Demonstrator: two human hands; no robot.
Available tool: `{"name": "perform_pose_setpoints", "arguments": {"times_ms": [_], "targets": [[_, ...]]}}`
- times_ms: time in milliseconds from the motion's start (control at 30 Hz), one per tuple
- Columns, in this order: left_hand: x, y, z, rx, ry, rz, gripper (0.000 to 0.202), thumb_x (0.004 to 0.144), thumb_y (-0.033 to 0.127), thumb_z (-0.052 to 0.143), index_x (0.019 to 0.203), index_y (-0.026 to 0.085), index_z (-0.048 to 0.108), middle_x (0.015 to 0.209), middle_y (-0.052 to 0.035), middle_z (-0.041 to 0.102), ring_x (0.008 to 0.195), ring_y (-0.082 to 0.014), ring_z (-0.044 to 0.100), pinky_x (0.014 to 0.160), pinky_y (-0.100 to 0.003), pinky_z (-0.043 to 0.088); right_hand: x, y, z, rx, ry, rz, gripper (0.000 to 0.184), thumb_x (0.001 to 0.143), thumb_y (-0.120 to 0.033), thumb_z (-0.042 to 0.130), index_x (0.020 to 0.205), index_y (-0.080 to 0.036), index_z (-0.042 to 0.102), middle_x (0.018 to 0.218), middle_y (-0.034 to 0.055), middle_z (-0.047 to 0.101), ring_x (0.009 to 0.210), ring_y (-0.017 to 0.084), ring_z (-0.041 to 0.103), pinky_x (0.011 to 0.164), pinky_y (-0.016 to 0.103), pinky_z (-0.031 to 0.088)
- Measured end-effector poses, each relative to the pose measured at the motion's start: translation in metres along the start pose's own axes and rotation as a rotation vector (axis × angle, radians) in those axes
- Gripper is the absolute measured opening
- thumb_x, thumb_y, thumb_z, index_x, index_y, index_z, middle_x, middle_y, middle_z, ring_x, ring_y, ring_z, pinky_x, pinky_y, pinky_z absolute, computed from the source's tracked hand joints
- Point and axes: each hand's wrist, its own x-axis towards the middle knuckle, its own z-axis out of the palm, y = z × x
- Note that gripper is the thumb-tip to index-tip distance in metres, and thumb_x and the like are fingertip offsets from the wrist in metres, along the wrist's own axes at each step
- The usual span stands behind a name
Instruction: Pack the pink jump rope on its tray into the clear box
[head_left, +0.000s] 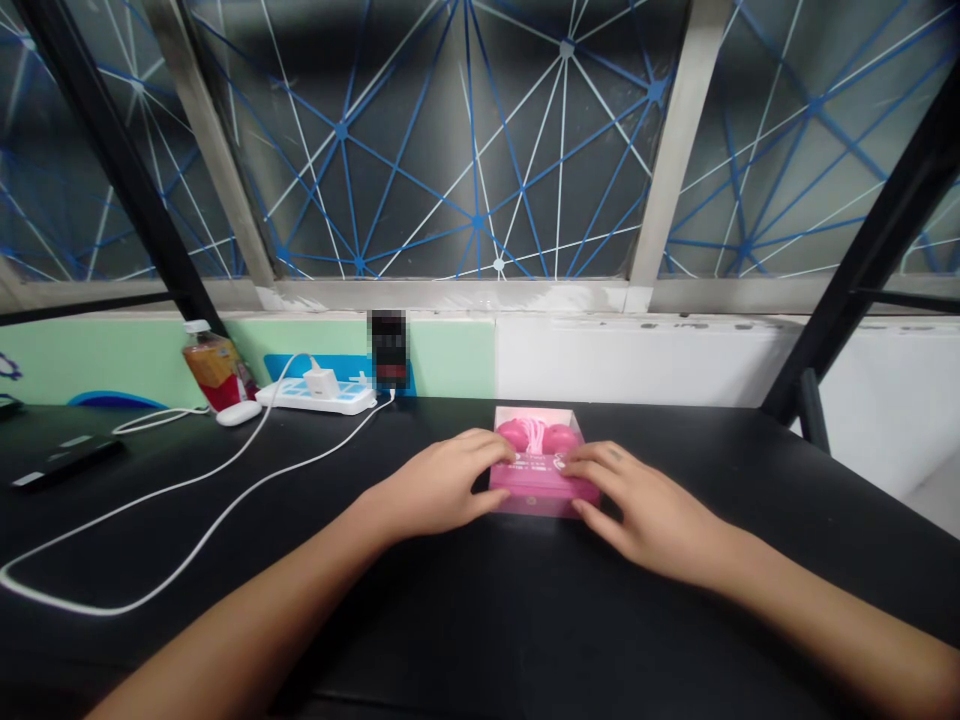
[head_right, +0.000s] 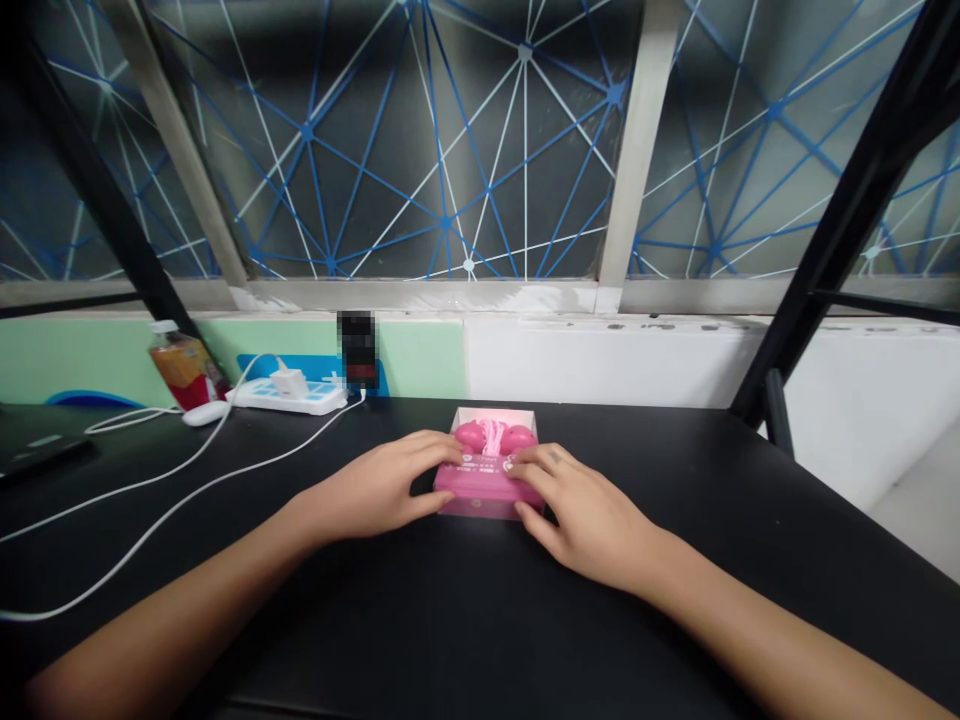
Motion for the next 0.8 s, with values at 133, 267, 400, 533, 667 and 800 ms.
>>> {"name": "perform_pose_setpoints", "arguments": {"times_ms": [133, 267, 400, 533, 667, 800], "targets": [[0.0, -0.002, 0.002, 0.012, 0.002, -0.006, 0.033, 0.09, 0.029, 0.061, 0.122, 0.024, 0.058, 0.136, -0.0074, 0.055, 0.126, -0.0243, 0.05, 0.107, -0.041, 0.042, 0.0, 0.001, 0.002, -0.035, 0.03, -0.002, 0.035, 0.089, -0.022, 0.055, 0.124, -0.022, 0.056, 0.129, 0.012, 0.057, 0.12, 0.028, 0.054, 0.099, 0.049, 0.05], [-0.001, -0.005, 0.004, 0.014, 0.006, -0.023, 0.032, 0.09, 0.03, 0.061, 0.121, 0.024, 0.059, 0.141, -0.0081, 0.05, 0.132, -0.0252, 0.045, 0.11, -0.042, 0.039, 0.0, 0.003, 0.004, -0.05, 0.012, 0.005, 0.037, 0.091, -0.023, 0.055, 0.127, -0.021, 0.054, 0.133, 0.0123, 0.055, 0.124, 0.028, 0.052, 0.101, 0.048, 0.049], [-0.001, -0.007, 0.006, -0.012, 0.002, -0.028, 0.036, 0.089, 0.028, 0.062, 0.124, 0.023, 0.056, 0.139, -0.0075, 0.052, 0.13, -0.0235, 0.048, 0.11, -0.04, 0.039, -0.003, 0.01, 0.006, -0.064, 0.02, -0.003, 0.04, 0.092, -0.024, 0.054, 0.132, -0.023, 0.054, 0.137, 0.0118, 0.054, 0.13, 0.03, 0.047, 0.104, 0.052, 0.046], [-0.002, -0.007, 0.008, -0.027, 0.013, -0.033, 0.033, 0.091, 0.025, 0.058, 0.124, 0.023, 0.056, 0.136, -0.008, 0.054, 0.125, -0.0232, 0.052, 0.106, -0.039, 0.042, -0.004, 0.016, 0.009, -0.04, 0.021, 0.011, 0.042, 0.093, -0.025, 0.053, 0.135, -0.027, 0.053, 0.138, 0.0097, 0.055, 0.12, 0.028, 0.057, 0.097, 0.05, 0.053], [-0.002, -0.006, 0.007, -0.028, 0.016, -0.034, 0.036, 0.093, 0.022, 0.054, 0.129, 0.023, 0.053, 0.136, -0.0086, 0.054, 0.124, -0.0234, 0.053, 0.105, -0.039, 0.043, -0.004, 0.016, 0.009, -0.022, 0.01, 0.025, 0.042, 0.094, -0.024, 0.05, 0.136, -0.028, 0.052, 0.139, 0.0098, 0.054, 0.113, 0.027, 0.062, 0.092, 0.048, 0.056], [-0.001, -0.005, 0.005, -0.04, 0.013, -0.037, 0.034, 0.092, 0.023, 0.055, 0.126, 0.023, 0.054, 0.135, -0.0075, 0.055, 0.122, -0.0226, 0.054, 0.105, -0.038, 0.043, -0.003, 0.012, 0.006, -0.032, -0.004, 0.038, 0.039, 0.096, -0.023, 0.046, 0.134, -0.028, 0.054, 0.138, 0.0086, 0.055, 0.114, 0.026, 0.061, 0.094, 0.048, 0.055]]}}
